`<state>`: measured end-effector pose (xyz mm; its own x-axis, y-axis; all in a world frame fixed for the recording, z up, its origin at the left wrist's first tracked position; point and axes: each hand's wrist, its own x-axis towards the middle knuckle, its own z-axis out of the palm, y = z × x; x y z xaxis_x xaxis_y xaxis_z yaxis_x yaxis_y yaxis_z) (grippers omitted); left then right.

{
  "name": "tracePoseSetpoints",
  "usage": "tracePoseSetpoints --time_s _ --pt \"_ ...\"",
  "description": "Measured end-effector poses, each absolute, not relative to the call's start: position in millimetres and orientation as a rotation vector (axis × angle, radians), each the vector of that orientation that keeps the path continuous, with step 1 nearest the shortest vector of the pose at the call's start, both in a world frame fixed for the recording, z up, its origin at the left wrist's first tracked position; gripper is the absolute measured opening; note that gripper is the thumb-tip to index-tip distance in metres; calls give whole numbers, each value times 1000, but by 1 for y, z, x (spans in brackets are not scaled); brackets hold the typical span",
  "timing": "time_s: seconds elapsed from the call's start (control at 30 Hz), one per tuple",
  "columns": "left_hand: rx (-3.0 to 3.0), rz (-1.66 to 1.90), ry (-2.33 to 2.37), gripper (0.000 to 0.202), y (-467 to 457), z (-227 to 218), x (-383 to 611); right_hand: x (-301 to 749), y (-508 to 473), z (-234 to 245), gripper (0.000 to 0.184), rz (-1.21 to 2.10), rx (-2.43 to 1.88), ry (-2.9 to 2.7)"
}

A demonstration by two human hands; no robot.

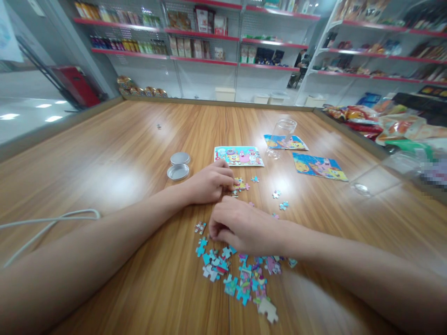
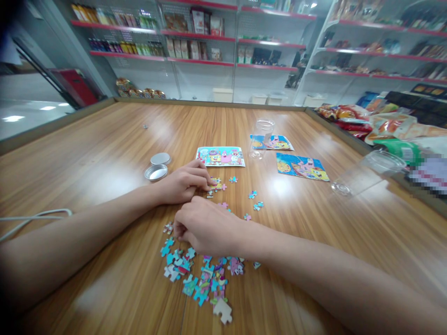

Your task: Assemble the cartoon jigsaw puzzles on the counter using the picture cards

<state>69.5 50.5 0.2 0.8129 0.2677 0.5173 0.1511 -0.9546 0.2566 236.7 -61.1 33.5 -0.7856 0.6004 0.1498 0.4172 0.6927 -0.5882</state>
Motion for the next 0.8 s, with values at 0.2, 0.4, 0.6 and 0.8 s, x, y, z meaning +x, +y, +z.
tracePoseSetpoints --time_s 0.2,0.4,0.6,0.8 --pt "2797 775 343 18 48 4 67 275 -28 48 13 683 -1003 -2296" --pt "2807 793 327 34 50 0 65 308 0 35 14 647 -1041 -2479" --pt "2815 770 352 36 51 -1 64 309 1 15 12 357 -1099 -2357" --pt "2803 770 341 38 51 -1 64 315 -8 14 9 384 -1179 -2283"
